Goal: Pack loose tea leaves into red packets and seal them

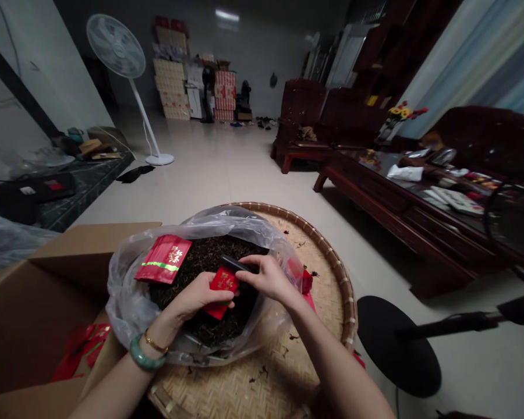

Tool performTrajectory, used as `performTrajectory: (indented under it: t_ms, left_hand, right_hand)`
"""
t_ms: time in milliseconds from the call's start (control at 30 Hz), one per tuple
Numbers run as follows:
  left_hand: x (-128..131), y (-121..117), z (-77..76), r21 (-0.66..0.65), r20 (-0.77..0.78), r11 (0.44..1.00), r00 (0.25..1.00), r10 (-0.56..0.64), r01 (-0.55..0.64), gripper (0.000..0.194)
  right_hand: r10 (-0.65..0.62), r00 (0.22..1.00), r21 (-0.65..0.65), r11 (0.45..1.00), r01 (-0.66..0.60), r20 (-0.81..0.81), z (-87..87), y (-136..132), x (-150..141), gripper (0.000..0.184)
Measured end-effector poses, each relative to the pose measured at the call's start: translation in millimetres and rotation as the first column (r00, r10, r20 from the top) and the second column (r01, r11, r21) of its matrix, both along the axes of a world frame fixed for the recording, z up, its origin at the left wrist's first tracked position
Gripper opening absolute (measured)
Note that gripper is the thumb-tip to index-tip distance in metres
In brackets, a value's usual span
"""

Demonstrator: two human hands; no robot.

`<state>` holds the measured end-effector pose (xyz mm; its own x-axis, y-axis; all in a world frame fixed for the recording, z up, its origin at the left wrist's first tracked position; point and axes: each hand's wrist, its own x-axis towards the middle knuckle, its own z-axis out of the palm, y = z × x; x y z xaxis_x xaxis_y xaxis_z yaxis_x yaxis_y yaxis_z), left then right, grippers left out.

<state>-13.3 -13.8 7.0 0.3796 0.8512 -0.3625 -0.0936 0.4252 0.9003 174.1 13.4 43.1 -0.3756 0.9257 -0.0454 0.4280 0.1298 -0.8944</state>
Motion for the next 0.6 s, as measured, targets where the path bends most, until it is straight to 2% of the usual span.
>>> performTrajectory:
  t_ms: [200,367,500,600]
  left_hand:
    - [-2,-1,-1.0,0.016,-0.016,1.000,1.000,-0.014,0.015,0.036]
    - [-3,-1,-2.8,0.014,-0.033,1.000,0.999,-0.018,0.019,0.038]
    - [-4,0,-2.2,0.021,-0.035,1.000,0.999,-0.015,0.015,0.038]
    - [-5,-2,-3.0,0.029,-0.015,0.999,0.999,0.036,-0.035,0.038]
  right_hand:
    - [0.032,0.999,-0.024,0.999,-0.032,0.006,-1.6,3,1,0.033]
    - [-0.018,1.000,-0.032,0.999,0.018,-0.003,-4.7,3,4,0.031]
    - [-0.053,0.996,-0.094,0.994,0.046,-0.071,-5.7,6,13,0.038]
    - [-0.159,0.987,0.050,0.986,0.159,0.003,-23.0,11,26,0.041]
